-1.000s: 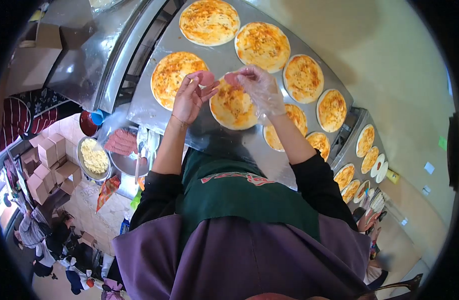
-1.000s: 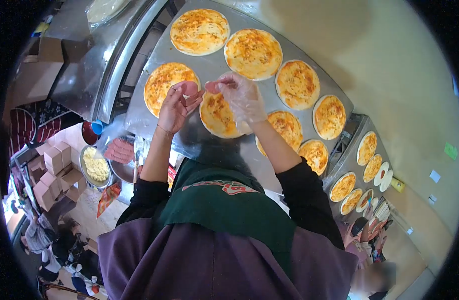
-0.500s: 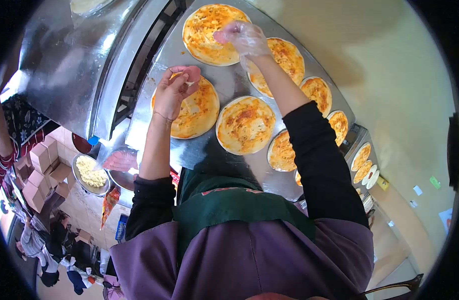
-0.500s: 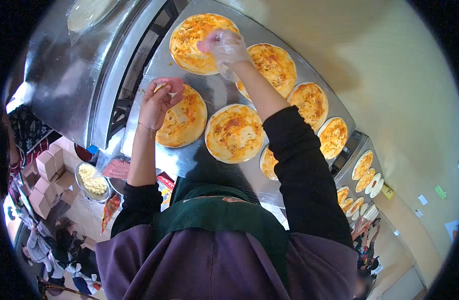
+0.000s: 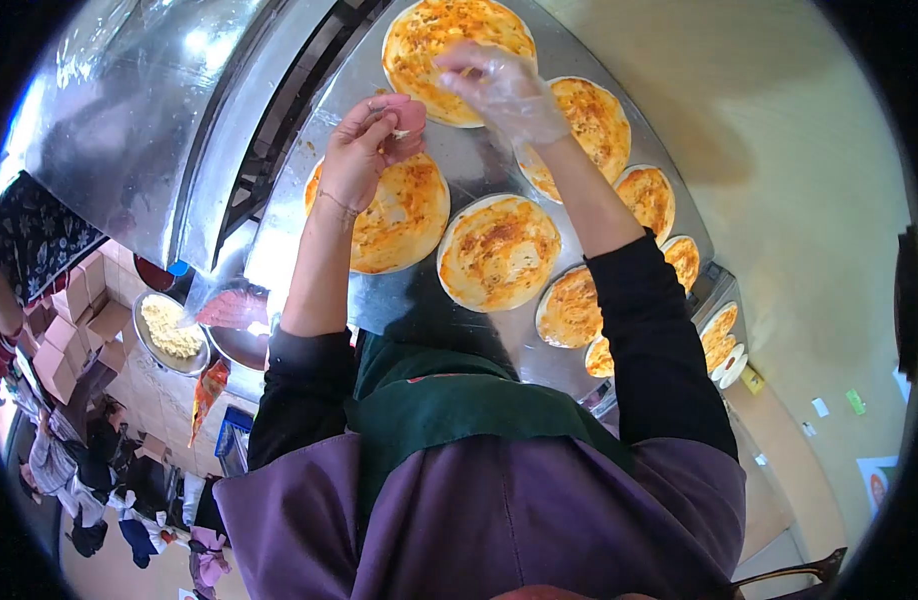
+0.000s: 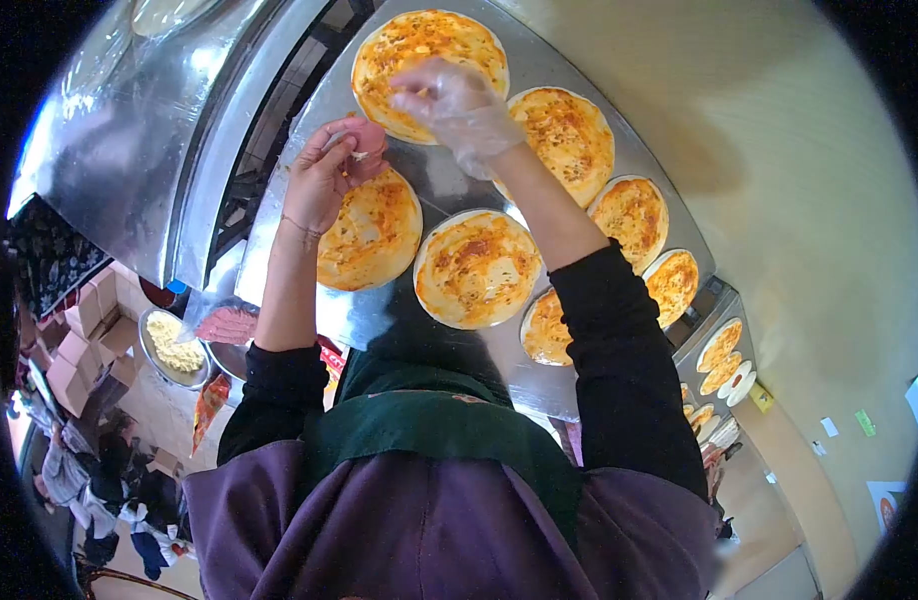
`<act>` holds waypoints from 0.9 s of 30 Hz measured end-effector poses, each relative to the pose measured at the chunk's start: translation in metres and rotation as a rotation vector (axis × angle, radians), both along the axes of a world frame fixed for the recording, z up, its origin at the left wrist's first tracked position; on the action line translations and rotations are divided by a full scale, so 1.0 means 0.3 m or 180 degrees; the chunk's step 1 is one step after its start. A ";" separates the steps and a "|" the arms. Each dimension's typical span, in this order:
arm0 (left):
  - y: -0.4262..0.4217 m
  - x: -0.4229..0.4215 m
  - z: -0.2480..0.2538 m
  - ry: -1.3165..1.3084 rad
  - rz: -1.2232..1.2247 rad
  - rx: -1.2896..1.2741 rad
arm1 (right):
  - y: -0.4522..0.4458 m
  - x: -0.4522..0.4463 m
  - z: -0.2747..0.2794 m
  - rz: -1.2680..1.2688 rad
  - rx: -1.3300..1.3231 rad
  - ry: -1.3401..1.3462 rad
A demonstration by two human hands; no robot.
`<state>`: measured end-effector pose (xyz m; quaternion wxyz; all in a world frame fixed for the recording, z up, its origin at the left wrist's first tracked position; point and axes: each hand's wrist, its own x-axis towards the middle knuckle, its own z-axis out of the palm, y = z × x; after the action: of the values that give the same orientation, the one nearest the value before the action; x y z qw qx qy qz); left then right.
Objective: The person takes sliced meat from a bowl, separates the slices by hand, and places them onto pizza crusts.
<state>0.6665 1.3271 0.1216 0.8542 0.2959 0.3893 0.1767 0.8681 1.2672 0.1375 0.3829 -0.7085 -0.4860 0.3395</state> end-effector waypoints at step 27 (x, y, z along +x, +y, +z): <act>0.023 0.024 -0.059 -0.0057 0.0139 -0.0001 | 0.069 0.191 -0.058 -0.1032 -0.0085 -0.0746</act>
<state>0.6737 1.3339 0.1039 0.8536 0.2857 0.3880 0.1978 0.9255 1.2878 0.1200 0.3639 -0.8172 -0.4022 0.1950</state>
